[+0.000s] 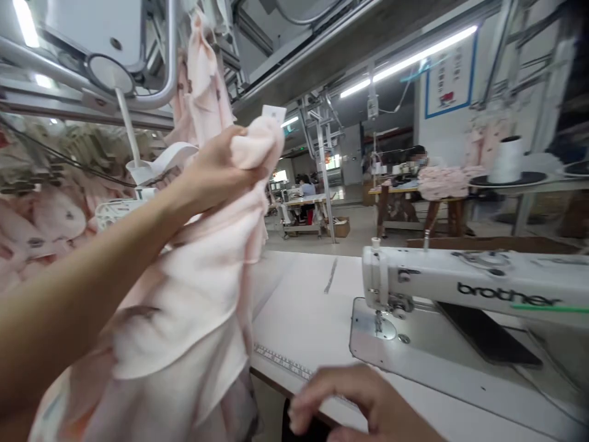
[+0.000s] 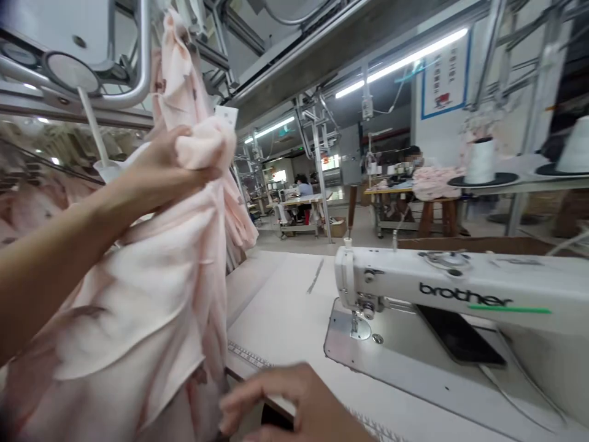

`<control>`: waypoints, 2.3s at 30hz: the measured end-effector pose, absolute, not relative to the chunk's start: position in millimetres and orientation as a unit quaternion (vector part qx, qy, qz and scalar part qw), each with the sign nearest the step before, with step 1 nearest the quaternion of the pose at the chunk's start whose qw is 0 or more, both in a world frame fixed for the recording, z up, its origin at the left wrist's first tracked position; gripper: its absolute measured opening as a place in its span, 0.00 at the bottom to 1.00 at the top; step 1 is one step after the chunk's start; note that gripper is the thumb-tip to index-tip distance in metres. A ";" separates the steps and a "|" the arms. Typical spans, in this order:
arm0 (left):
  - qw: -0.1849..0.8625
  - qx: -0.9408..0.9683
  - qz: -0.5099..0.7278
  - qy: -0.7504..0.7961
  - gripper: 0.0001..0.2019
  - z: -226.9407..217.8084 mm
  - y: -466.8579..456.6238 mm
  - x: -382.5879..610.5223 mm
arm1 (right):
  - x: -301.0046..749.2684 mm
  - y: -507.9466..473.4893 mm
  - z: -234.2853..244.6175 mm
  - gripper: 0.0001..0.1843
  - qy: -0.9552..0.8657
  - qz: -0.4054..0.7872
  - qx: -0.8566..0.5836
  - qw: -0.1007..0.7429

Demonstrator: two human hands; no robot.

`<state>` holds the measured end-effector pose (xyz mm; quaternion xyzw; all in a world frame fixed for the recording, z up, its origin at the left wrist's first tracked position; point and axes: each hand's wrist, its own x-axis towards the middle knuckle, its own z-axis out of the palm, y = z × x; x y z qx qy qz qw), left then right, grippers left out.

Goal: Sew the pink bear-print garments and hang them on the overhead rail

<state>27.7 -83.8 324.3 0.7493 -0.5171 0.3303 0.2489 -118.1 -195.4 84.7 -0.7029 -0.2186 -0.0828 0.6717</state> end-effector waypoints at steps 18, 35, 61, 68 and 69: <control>0.099 0.777 0.354 -0.511 0.37 254.7 -127.5 4.2 | -87.5 -232.4 121.8 0.05 0.058 -0.335 -0.745 0.574; 0.238 0.768 -0.141 -0.578 0.14 36.8 -126.9 26.6 | -125.4 -236.0 -6.1 0.12 0.160 -0.225 -0.718 0.639; 0.380 0.649 -0.208 -0.625 0.20 20.4 -150.8 5.9 | -125.9 -270.9 4.5 0.18 0.119 -0.095 -0.592 0.792; 0.407 0.608 0.002 -0.681 0.10 4.0 -140.1 2.3 | -114.5 -256.7 -4.7 0.19 0.139 -0.085 -0.454 0.876; 0.411 0.600 0.030 -0.686 0.12 2.5 -139.7 2.0 | -113.9 -255.2 -3.2 0.18 0.140 -0.102 -0.449 0.877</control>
